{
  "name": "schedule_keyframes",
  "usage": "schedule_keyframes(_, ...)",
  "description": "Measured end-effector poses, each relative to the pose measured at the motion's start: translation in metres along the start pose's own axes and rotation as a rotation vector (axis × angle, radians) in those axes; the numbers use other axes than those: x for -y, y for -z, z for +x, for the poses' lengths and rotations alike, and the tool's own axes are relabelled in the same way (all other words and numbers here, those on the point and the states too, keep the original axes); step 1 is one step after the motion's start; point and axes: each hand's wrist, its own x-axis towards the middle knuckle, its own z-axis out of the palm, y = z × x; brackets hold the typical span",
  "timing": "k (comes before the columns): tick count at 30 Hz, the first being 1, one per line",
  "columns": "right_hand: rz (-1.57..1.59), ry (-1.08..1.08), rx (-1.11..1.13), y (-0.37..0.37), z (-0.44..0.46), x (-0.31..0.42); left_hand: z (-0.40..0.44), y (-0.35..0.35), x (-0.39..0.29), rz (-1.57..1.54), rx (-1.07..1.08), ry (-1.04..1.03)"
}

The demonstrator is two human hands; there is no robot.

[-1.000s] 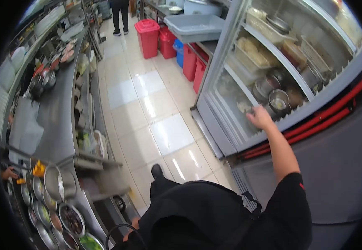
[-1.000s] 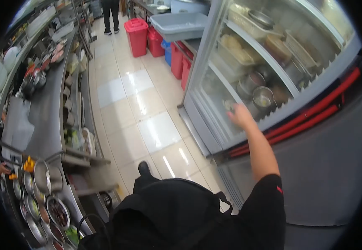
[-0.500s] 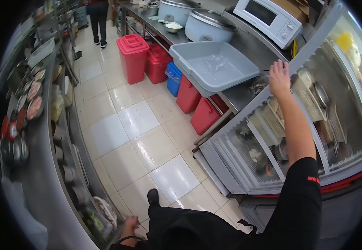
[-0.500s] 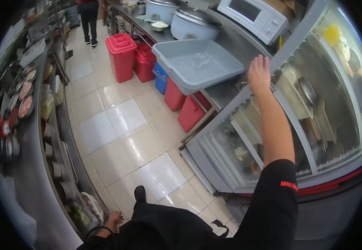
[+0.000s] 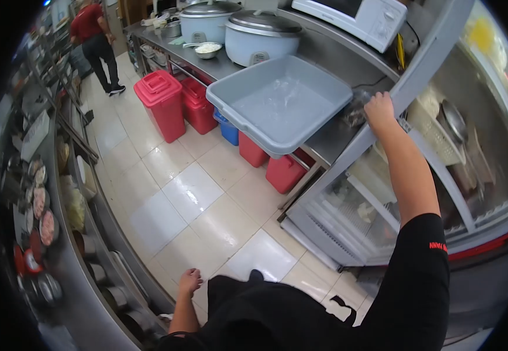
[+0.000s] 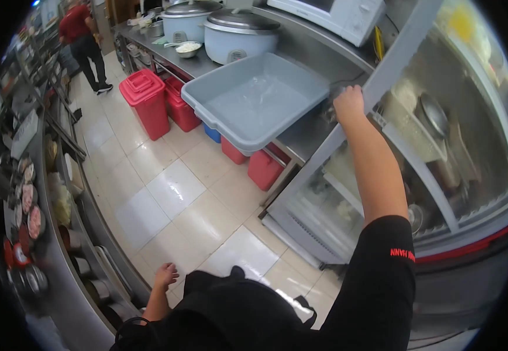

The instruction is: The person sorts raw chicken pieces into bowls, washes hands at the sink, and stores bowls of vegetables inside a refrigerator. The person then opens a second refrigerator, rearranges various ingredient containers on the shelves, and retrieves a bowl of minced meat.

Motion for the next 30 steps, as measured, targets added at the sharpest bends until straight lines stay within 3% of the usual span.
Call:
schedule_keyframes(4, -0.018, -0.020, 0.094, -0.010, 0.003, 0.028, 0.020, 0.009, -0.011, 0.031, 0.107, 0.023)
schedule_keyframes(5, -0.048, -0.063, -0.009, -0.015, 0.002, 0.034, 0.029, 0.012, -0.012, 0.062, 0.125, 0.042)
schedule_keyframes(8, -0.003, -0.108, 0.039, -0.022, 0.005, 0.040, 0.065, 0.026, -0.019, 0.104, 0.168, 0.069)
schedule_keyframes(14, 0.014, -0.044, 0.162, 0.020, -0.038, 0.066, 0.140, 0.063, -0.038, 0.496, 0.251, 0.149)
schedule_keyframes(16, 0.146, -0.019, 0.151, 0.050, -0.083, 0.091, 0.156, 0.069, -0.058, 0.537, 0.262, 0.156)
schedule_keyframes(19, 1.026, 0.236, 0.146, 0.057, -0.188, 0.162, 0.191, 0.072, -0.093, 0.661, 0.316, 0.121)
schedule_keyframes(20, 1.205, 0.232, 0.499, 0.057, -0.224, 0.189, 0.197, 0.069, -0.107, 0.688, 0.326, 0.096)
schedule_keyframes(21, 1.218, 0.307, 0.695, 0.058, -0.254, 0.206, 0.204, 0.066, -0.122, 0.717, 0.335, 0.071)
schedule_keyframes(22, 1.306, 0.255, 0.880, 0.049, -0.287, 0.225, 0.211, 0.060, -0.136, 0.750, 0.344, 0.044)
schedule_keyframes(27, 1.548, -0.637, 0.944, 0.008, -0.425, 0.314, 0.231, 0.022, -0.189, 0.964, 0.458, -0.019)
schedule_keyframes(29, 1.569, -0.758, 1.098, 0.010, -0.454, 0.341, 0.233, 0.004, -0.202, 1.070, 0.493, -0.048)
schedule_keyframes(30, 1.624, -0.939, 0.939, 0.013, -0.471, 0.358, 0.230, -0.008, -0.210, 1.104, 0.505, -0.067)
